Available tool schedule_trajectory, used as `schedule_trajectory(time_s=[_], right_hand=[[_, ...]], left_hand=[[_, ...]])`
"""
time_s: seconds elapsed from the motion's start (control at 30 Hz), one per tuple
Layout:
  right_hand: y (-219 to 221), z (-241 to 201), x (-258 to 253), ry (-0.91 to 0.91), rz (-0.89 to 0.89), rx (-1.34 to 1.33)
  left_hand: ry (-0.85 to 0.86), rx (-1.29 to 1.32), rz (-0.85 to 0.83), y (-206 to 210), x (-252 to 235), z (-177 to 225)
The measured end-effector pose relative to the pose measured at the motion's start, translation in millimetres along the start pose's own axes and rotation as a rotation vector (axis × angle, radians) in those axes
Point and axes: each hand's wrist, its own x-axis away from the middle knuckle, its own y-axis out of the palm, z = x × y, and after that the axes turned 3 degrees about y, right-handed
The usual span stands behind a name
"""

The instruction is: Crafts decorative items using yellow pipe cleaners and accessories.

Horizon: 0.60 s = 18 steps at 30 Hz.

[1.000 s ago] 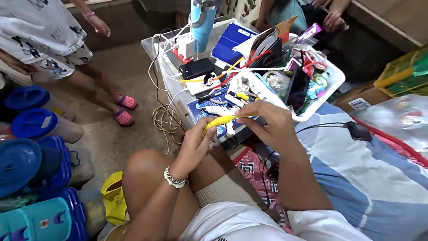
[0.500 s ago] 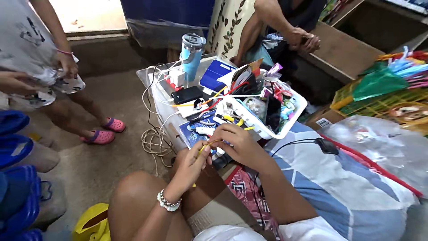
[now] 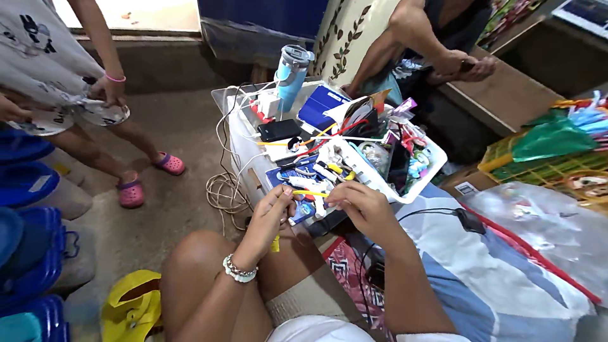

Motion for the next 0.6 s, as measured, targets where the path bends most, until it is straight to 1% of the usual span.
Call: schedule_trajectory(time_s=[0.17,0.23,0.33,0.4,0.47,0.53,0.6], right_hand=[[-5.5,0.1,1.0,0.042,0.036,0.022],[-6.1,-0.5,0.8,0.056,0.023,0.009],[-5.3,0.2,0.5,0.01,-0.038,-0.042],[-2.4,-2.5,0.8,-0.062,-0.085,-0.127],[4.0,-10.5,2.3,-0.133,-0.124,-0.281],[12.8,-20.8,2.9,-0.202,-0.196,-0.444],[22.0,-26.6,3.1,-0.252,-0.247,-0.516]], left_hand=[[-0.019,-0.046,-0.026,0.3,-1.6,-2.5],[-0.046,-0.042,-0.009,0.0,-1.7,-2.4],[-0.091,0.023,0.048,-0.5,-1.6,-1.3],[-0.125,0.094,0.094,-1.0,-2.0,1.5],[-0.154,0.169,0.123,-3.1,-2.3,3.3],[-0.196,0.219,0.126,-5.8,-2.7,5.1],[-0.241,0.235,0.116,-8.1,-3.1,5.4]])
